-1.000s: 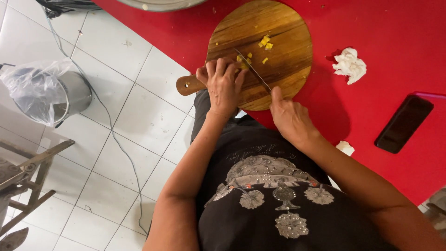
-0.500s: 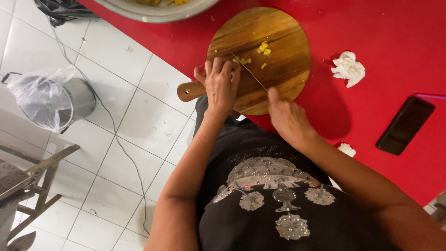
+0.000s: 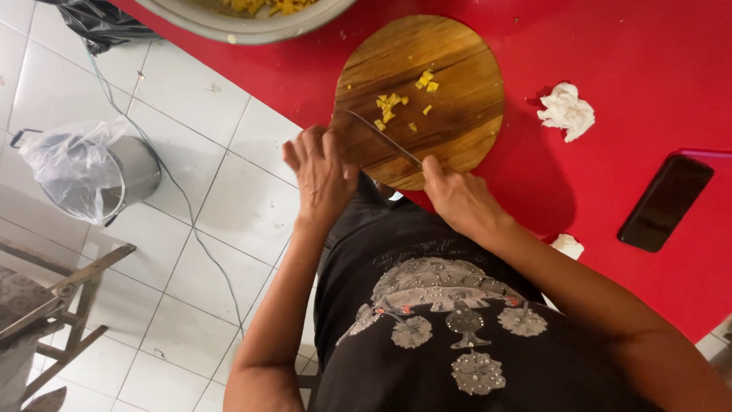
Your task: Slicing yellow food items on a wooden cutting board and transferring them into large metal bowls.
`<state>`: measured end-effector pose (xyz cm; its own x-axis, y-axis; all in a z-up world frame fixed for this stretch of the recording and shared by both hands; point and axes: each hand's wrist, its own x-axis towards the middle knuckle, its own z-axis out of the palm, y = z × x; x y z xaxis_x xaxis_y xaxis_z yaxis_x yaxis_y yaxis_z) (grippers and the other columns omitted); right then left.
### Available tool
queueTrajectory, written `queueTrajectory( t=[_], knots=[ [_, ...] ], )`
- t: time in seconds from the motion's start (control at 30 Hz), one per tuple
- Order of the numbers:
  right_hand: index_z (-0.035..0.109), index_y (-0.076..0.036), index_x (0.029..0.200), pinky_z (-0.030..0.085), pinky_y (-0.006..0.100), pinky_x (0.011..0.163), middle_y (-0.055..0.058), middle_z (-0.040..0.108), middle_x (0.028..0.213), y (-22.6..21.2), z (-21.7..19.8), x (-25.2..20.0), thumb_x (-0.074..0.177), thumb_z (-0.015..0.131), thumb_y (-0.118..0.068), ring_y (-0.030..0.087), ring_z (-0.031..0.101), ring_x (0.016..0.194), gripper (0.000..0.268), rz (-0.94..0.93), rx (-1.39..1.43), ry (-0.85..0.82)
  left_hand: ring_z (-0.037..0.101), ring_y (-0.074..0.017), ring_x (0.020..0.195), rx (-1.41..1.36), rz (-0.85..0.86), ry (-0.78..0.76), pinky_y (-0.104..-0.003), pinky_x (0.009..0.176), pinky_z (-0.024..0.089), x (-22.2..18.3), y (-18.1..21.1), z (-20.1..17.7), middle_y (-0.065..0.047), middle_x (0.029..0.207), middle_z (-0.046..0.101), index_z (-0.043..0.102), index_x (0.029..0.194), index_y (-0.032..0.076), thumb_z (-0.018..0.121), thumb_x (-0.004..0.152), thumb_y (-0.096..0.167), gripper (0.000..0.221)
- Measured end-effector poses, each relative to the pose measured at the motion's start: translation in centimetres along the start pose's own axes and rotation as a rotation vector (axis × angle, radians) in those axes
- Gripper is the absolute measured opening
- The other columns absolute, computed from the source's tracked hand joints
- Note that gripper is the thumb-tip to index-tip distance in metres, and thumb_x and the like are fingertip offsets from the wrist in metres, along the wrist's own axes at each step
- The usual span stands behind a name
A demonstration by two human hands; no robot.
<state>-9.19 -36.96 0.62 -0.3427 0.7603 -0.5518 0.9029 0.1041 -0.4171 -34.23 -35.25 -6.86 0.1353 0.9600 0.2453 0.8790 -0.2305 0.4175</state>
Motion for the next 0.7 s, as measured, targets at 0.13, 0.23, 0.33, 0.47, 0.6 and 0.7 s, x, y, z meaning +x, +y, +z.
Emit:
queueTrajectory(
  t=[0.13,0.23,0.33,0.47,0.6,0.7],
  knots=[
    [0.037,-0.016,0.111,0.056,0.059,0.067,0.017,0.069,0.067,1.4,1.1,1.5,0.103,0.03,-0.033,0.041,0.071,0.064,0.02,0.007,0.036,-0.014,0.051,-0.0366,0.122,0.319,-0.098,-0.202,-0.068,0.114,0.011,-1.8,-2.2,0.9,-0.015,0.114,0.056,0.055,0.125,0.003,0.067,0.08,-0.002,0.047],
    [0.038,-0.014,0.108,0.054,0.057,0.068,0.019,0.067,0.066,0.8,-0.5,1.1,0.103,0.032,-0.029,0.041,0.069,0.063,0.016,0.066,0.07,0.008,0.057,-0.0316,0.11,0.49,-0.009,-0.108,-0.07,0.115,0.012,-1.1,-2.4,1.3,-0.01,0.102,0.059,0.058,0.122,0.007,0.064,0.091,0.002,0.032],
    [0.041,-0.014,0.108,0.051,0.055,0.066,0.02,0.066,0.064,0.1,-1.8,0.5,0.104,0.025,-0.034,0.041,0.065,0.059,0.026,0.177,0.179,-0.012,0.056,-0.0315,0.104,0.605,0.074,-0.035,-0.071,0.112,0.021,-0.5,-2.5,2.0,-0.008,0.093,0.055,0.06,0.103,0.012,0.064,0.087,0.006,0.017],
    [0.04,-0.014,0.108,0.054,0.055,0.067,0.021,0.067,0.066,0.8,-1.5,-1.6,0.104,0.031,-0.029,0.042,0.069,0.063,0.017,0.127,0.056,0.01,0.056,-0.0317,0.097,0.43,0.15,-0.086,-0.07,0.105,0.031,-1.2,-2.4,1.3,-0.011,0.095,0.058,0.057,0.099,0.011,0.081,0.058,0.023,0.05],
    [0.043,-0.013,0.108,0.056,0.053,0.066,0.021,0.068,0.071,1.3,-1.2,-4.0,0.105,0.034,-0.028,0.04,0.07,0.06,0.017,0.097,-0.047,0.054,0.055,-0.0272,0.073,0.247,0.254,0.018,-0.055,0.09,0.041,-2.1,-1.3,-0.6,-0.007,0.075,0.054,0.06,0.096,0.009,0.076,0.059,0.027,0.044],
    [0.044,-0.012,0.109,0.059,0.054,0.065,0.024,0.069,0.082,0.4,-2.3,-6.1,0.106,0.036,-0.025,0.042,0.072,0.061,0.016,0.03,-0.195,0.118,0.052,-0.0251,0.068,0.263,0.284,0.106,-0.049,0.084,0.043,-1.8,0.4,-5.2,-0.006,0.071,0.052,0.065,0.106,0.007,0.07,0.066,0.022,0.043]
  ],
)
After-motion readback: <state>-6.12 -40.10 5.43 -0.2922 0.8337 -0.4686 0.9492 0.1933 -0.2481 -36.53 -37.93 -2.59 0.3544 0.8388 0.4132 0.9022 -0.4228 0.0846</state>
